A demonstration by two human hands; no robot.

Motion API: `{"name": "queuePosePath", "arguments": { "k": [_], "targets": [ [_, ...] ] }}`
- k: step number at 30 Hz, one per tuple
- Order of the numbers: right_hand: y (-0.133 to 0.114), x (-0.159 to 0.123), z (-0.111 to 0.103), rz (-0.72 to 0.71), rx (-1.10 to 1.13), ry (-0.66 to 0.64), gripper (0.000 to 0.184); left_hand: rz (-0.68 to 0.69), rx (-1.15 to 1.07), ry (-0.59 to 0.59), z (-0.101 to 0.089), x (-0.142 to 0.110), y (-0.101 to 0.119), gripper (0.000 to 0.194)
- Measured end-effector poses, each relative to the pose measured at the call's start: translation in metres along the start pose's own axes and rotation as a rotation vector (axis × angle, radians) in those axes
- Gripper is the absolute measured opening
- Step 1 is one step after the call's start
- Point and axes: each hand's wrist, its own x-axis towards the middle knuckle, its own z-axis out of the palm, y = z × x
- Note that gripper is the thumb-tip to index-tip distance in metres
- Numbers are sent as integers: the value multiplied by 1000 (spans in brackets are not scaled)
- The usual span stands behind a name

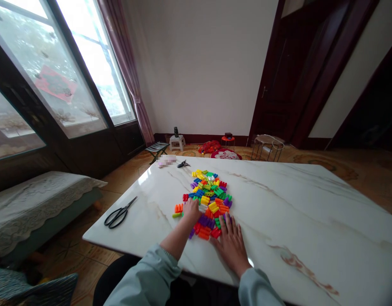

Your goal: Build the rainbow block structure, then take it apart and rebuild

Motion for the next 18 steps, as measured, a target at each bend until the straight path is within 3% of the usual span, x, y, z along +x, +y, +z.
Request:
{"name": "queuePosePath", "arguments": {
  "k": [11, 14, 18],
  "targets": [
    [1, -1, 0, -9, 2, 14, 78, -44, -107, -34, 5, 16, -3, 36],
    [0, 0, -1, -1, -6, -2, 78, -19, -227, 22, 8, 17, -8, 35],
    [-2, 0, -4, 18, -9, -37, 78, 48, -469, 180, 12, 12, -11, 30]
  ]
}}
